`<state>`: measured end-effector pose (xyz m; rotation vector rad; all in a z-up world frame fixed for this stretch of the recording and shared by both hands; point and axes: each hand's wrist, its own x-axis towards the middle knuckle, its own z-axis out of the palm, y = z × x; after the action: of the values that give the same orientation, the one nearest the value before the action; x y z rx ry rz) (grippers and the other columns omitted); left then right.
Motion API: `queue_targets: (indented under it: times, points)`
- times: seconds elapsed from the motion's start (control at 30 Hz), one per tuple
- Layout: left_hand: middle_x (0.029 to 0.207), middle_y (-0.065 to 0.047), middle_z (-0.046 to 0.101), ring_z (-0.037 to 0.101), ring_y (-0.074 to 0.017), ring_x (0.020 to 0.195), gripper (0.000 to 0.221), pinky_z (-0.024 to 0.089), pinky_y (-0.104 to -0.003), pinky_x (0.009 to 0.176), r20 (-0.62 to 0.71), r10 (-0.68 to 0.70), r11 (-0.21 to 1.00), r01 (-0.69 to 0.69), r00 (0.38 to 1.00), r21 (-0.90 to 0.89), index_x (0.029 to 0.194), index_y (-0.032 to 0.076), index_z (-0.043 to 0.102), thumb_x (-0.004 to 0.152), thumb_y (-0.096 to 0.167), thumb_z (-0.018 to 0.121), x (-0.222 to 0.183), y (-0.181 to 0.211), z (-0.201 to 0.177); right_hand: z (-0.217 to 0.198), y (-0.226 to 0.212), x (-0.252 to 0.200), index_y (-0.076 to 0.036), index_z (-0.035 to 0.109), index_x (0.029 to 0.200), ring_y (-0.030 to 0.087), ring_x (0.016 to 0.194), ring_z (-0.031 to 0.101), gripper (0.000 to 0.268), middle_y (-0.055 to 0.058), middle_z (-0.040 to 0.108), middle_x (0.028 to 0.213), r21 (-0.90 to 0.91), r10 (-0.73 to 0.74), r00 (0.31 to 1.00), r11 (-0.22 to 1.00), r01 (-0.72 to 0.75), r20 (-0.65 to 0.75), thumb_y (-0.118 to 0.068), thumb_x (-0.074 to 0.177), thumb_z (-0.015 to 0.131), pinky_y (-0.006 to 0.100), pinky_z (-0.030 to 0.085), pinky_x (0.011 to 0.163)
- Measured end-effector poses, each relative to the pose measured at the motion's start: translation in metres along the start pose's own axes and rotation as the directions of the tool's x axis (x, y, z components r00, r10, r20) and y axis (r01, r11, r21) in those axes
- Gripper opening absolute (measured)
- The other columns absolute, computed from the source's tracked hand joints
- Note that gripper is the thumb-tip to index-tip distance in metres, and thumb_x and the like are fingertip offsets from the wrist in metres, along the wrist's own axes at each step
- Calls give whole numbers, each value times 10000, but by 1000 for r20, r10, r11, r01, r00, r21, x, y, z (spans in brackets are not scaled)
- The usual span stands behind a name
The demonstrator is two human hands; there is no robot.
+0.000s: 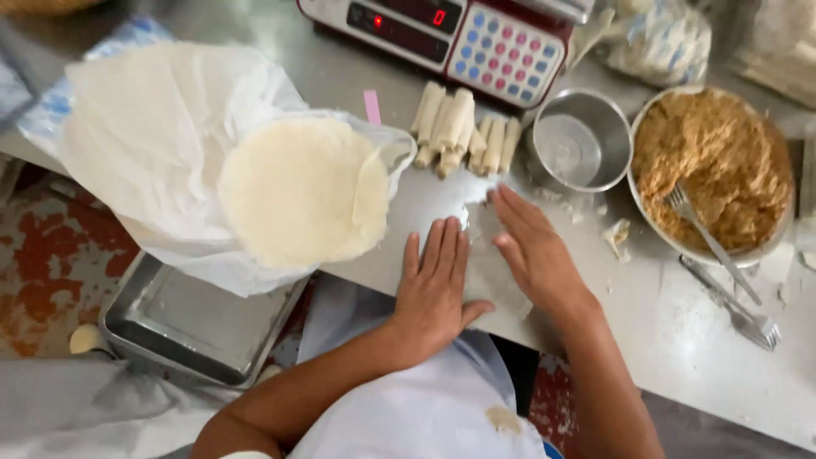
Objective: Wrapping spring rolls with filling and packaging the finished rolls into plastic bags.
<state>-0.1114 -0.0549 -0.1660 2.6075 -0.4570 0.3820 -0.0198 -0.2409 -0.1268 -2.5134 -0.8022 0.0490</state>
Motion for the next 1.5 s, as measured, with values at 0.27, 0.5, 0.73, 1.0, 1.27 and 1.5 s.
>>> queue_targets:
  times: [0.27, 0.5, 0.73, 1.0, 1.27, 1.5]
  points:
    - [1641, -124, 350, 322, -310, 1539, 948, 249, -638, 1213, 180, 478, 878, -477, 860, -53, 1546, 57, 412, 797, 463, 828, -5, -27, -9, -113, 79, -88, 93, 608, 1206, 481, 1111, 521, 199, 294, 521, 1268, -202, 591, 630, 628, -751, -505, -93, 1156, 661, 637, 481, 859]
    - [1280, -133, 692, 627, -293, 1272, 161, 375, -537, 1188, -46, 578, 756, -555, 815, -346, 1113, 27, 744, 954, 9, 730, 4, -31, -1, -132, 171, -131, -53, 822, 1184, 290, 757, 576, 163, 200, 665, 997, -450, 586, 586, 379, -808, -559, -107, 1133, 677, 415, 486, 588]
    - [1338, -141, 653, 588, -307, 1327, 247, 340, -529, 1212, -114, 575, 790, -586, 811, -183, 1185, 26, 717, 1001, 185, 764, 7, -20, -7, -114, 143, -83, -4, 718, 1148, 315, 933, 504, 316, 208, 589, 1204, -268, 676, 460, 375, -887, -576, 169, 886, 691, 457, 478, 782]
    - [1277, -165, 652, 608, -326, 1258, 228, 452, -477, 1167, -106, 558, 775, -563, 823, -286, 1106, -22, 701, 989, 168, 749, 9, -18, -11, -120, 137, -84, -103, 797, 1164, 414, 980, 460, 178, 193, 636, 1103, -213, 628, 529, 509, -834, -571, -224, 1096, 685, 534, 394, 794]
    - [1247, -167, 676, 626, -328, 1234, 207, 469, -478, 1156, -138, 560, 769, -574, 817, -282, 1067, -33, 715, 972, 143, 772, 8, -18, -12, -127, 128, -127, 26, 802, 1180, 330, 931, 691, 264, 225, 739, 1100, -204, 425, 750, 786, -583, -507, 111, 1052, 587, 441, 578, 780]
    - [1182, -169, 694, 664, -346, 1151, 117, 506, -514, 1105, -230, 583, 732, -627, 779, -268, 1033, -35, 715, 984, 69, 740, 5, -17, -9, -120, 114, -105, -3, 817, 1175, 362, 790, 694, 273, 224, 726, 1039, -333, 343, 771, 753, -567, -537, 99, 1026, 612, 482, 574, 638]
